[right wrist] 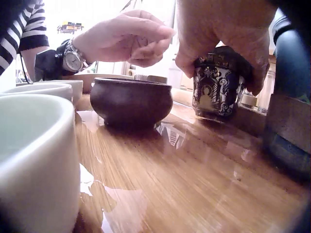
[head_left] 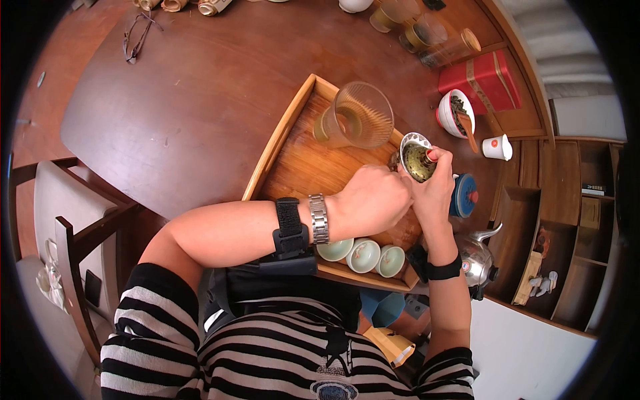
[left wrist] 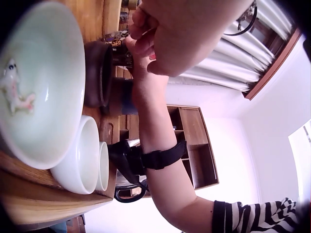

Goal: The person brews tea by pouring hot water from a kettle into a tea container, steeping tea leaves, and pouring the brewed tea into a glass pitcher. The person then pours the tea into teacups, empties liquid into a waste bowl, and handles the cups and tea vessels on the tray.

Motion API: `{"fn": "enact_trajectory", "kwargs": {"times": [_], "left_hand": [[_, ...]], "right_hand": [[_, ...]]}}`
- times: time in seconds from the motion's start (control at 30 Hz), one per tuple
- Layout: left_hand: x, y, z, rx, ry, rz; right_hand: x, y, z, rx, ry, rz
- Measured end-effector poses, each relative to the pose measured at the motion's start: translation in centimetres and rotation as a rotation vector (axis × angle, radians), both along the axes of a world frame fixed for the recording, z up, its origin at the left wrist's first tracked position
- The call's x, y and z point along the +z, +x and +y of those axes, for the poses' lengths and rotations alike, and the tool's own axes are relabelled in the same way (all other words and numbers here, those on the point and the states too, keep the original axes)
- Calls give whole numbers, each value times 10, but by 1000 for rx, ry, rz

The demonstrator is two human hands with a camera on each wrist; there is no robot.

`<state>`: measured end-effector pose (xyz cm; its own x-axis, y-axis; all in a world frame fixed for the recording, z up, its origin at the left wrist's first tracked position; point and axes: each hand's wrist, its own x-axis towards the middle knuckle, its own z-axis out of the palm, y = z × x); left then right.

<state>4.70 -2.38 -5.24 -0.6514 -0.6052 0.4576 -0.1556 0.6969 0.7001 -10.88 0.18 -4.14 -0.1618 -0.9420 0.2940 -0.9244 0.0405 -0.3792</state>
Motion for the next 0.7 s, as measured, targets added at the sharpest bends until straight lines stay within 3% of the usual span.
{"fn": "enact_trajectory", "kwargs": {"times": [0.27,0.57,0.7], "left_hand": [[6,2,0,94,191,-158],[11,1,-2,78,354,160],[16,3,1,48,559,238]], "right_hand": [[36,3,3,19,-74,-19],[86,25,-1,177,-67,-53],[98,33,-11,290,-54,57]]}}
